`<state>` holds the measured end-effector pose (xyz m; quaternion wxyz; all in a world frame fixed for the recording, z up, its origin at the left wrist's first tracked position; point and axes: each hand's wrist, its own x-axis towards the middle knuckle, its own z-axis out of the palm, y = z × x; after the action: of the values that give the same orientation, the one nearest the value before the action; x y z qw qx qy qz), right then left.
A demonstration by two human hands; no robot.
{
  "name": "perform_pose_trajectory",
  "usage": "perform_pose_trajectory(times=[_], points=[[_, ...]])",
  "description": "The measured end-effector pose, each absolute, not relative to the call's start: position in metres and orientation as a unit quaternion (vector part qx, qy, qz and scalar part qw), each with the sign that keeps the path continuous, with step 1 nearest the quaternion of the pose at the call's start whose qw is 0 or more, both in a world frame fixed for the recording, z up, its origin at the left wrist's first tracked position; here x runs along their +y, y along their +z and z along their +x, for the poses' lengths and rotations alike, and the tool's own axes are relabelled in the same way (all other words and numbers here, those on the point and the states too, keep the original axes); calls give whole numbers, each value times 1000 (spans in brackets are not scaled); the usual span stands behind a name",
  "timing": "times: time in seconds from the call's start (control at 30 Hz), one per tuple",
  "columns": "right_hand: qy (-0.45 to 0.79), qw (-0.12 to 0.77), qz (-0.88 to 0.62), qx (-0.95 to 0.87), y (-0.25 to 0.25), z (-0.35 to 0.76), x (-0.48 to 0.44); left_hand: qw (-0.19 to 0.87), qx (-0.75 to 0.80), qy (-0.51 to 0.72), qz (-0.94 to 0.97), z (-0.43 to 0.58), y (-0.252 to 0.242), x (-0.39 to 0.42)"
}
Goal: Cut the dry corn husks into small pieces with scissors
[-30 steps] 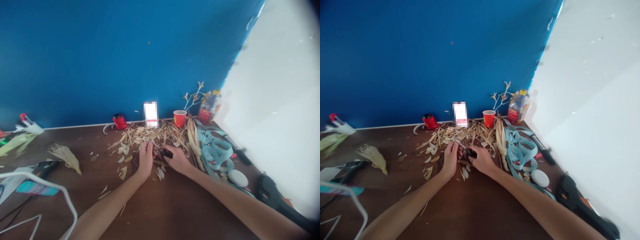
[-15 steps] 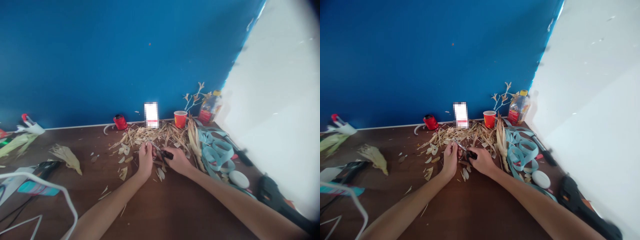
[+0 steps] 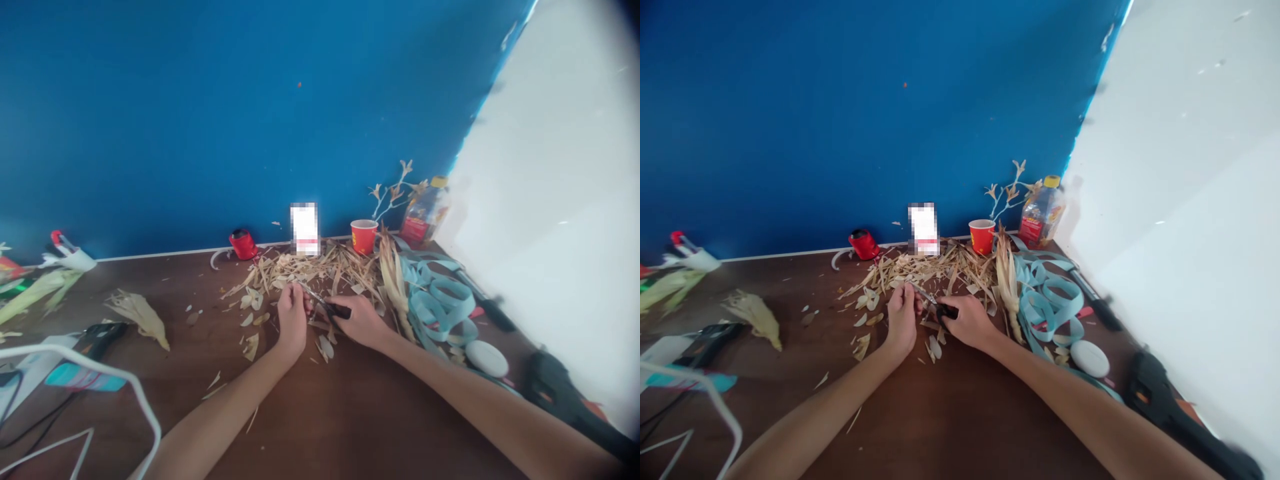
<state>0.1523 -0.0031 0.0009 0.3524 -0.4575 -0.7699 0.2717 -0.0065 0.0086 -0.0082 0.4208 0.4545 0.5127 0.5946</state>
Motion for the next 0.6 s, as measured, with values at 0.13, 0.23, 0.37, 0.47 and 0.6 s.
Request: perform_pose_trajectory(times=[0.13, 0.23, 0.37, 0.47, 0.6], points=[[272, 353, -457, -770, -1, 152, -3, 424, 506, 602, 449, -6, -8, 9], [273, 366, -462, -760, -4, 152, -2, 424, 505, 607, 444, -5, -8, 9], [270, 402, -499, -719, -7, 154, 0, 421, 508, 602, 450, -5, -8, 9], [264, 434, -515, -690, -8, 154, 1, 440, 504, 594, 448, -4, -7, 9], [257, 433, -497, -707, -7, 154, 0, 468, 488, 599, 430, -2, -9, 11]])
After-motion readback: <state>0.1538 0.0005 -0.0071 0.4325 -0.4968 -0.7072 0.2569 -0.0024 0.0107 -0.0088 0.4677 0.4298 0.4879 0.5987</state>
